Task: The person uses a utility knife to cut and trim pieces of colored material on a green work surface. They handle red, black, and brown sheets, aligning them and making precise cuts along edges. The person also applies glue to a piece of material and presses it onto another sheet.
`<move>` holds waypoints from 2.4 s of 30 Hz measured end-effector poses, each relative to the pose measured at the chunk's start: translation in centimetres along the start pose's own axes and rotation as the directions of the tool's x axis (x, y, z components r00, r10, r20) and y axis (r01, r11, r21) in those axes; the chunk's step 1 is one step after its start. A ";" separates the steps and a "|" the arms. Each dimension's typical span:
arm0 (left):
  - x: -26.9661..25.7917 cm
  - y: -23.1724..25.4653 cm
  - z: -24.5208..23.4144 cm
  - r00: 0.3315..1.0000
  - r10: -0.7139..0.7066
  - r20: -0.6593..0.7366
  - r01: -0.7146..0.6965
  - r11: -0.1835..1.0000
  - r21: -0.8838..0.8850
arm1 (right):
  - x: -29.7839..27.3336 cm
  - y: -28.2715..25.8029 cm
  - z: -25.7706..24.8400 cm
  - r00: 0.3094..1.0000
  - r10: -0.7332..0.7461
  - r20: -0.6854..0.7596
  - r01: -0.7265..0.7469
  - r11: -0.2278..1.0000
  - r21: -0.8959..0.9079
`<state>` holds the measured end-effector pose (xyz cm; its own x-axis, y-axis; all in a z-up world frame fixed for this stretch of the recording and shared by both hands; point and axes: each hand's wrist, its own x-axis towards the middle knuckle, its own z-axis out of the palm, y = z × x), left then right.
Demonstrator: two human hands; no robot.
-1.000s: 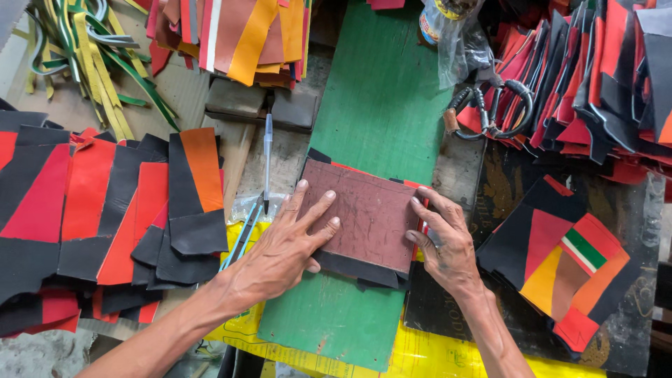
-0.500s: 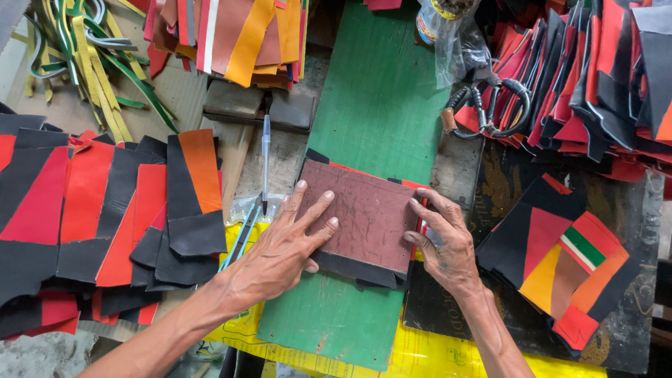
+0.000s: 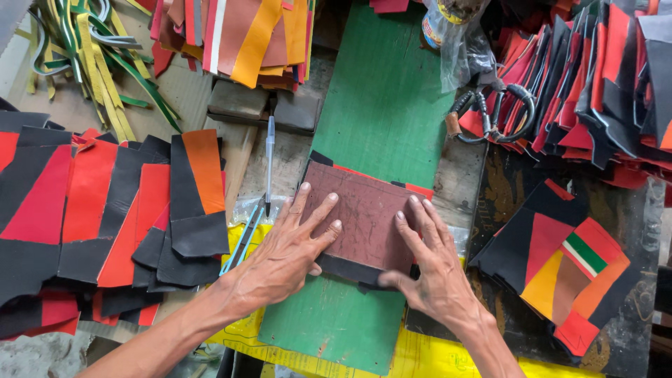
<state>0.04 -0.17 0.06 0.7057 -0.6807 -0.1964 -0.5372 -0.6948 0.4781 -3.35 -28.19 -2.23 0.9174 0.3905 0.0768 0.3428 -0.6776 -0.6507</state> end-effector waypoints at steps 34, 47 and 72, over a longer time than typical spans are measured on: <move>6.1 0.5 9.2 0.931 0.190 -0.312 -0.110 0.960 0.257 | 0.1 6.2 5.4 0.916 0.191 -0.353 -0.193 0.981 0.028; 6.1 2.3 3.5 0.988 0.130 -0.085 -0.126 0.990 0.056 | 2.5 1.3 4.2 0.959 0.131 -0.250 -0.184 0.962 -0.201; 4.6 -0.9 0.7 0.991 0.133 0.009 -0.118 0.902 -0.415 | 5.5 -7.9 2.4 0.926 0.354 0.130 -0.272 0.866 -0.419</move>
<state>3.44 -2.89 -1.90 0.6236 -0.7694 -0.1384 -0.3761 -0.4505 0.8097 -1.51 -19.20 1.49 0.9449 0.2027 -0.2571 0.1319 -0.9544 -0.2677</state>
